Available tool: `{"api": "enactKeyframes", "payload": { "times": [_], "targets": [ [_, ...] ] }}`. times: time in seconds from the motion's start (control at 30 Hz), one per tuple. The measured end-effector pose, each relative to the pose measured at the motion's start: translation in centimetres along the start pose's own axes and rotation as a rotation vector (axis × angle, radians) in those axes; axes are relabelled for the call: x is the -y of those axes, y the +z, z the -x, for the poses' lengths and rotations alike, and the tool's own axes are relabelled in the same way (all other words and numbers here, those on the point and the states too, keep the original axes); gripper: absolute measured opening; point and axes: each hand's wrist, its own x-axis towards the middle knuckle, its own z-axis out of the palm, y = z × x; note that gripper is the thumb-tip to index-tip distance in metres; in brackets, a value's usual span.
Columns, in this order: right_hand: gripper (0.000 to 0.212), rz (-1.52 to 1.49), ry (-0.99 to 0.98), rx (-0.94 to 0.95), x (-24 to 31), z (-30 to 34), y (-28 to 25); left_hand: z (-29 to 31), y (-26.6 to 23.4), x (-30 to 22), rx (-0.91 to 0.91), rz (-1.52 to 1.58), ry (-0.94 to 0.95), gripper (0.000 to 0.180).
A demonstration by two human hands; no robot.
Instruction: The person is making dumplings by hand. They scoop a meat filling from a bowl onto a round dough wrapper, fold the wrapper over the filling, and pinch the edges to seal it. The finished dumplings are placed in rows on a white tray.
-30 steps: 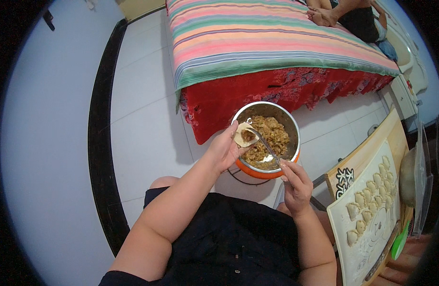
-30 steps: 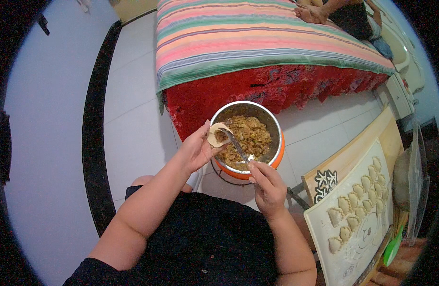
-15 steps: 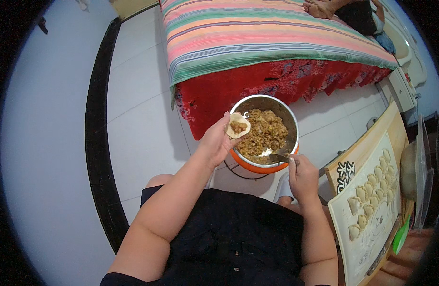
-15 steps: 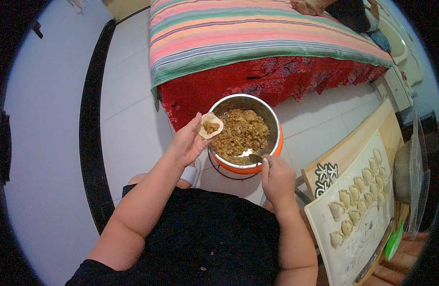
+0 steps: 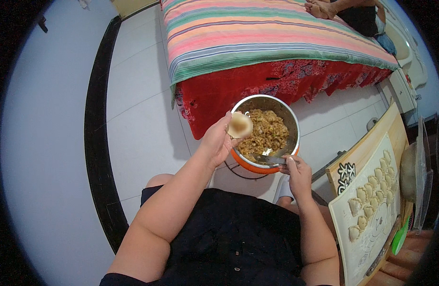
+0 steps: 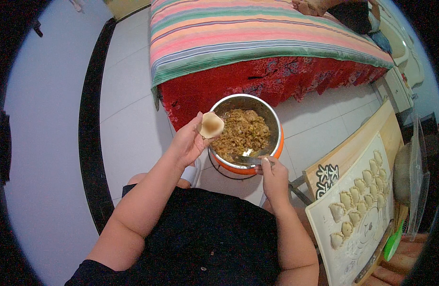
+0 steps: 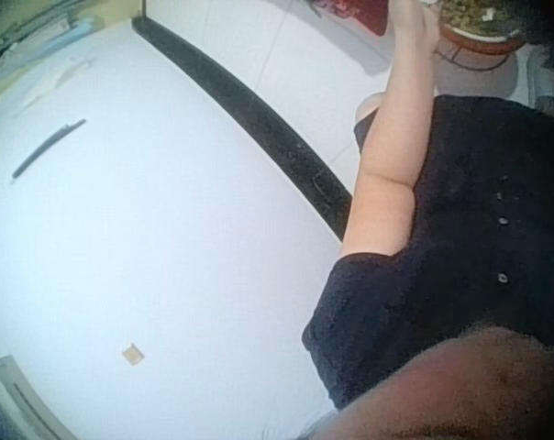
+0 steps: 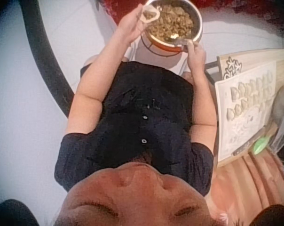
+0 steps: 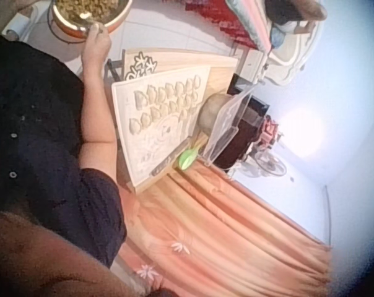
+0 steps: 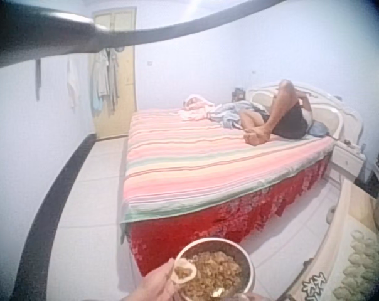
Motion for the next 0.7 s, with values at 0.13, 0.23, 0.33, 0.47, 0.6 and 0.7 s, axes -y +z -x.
{"api": "enactKeyframes", "payload": {
  "times": [0.13,0.23,0.33,0.47,0.6,0.7],
  "targets": [
    [0.028,-0.2,0.119,-0.036,-0.9,-0.8,0.9,0.0,0.0,0.0,0.005,0.017,0.007,0.043],
    [0.027,-0.282,0.211,-0.039,-1.2,-1.1,0.7,0.0,-0.1,-0.1,-0.007,0.004,0.013,0.043],
    [0.027,-0.307,0.268,-0.05,-1.0,-1.1,0.4,0.1,-0.1,-0.2,-0.032,0.005,0.007,0.042],
    [0.027,-0.37,0.335,-0.056,-1.1,-1.2,0.2,-0.3,-0.6,-0.1,-0.044,0.027,0.006,0.042],
    [0.028,-0.46,0.4,-0.068,-1.3,-1.6,-0.1,-0.5,-0.8,0.1,-0.031,0.026,0.02,0.042],
    [0.028,-0.63,0.393,-0.064,-2.3,-2.2,-1.0,-0.7,-0.9,0.2,-0.033,0.024,0.018,0.042]
  ]
}}
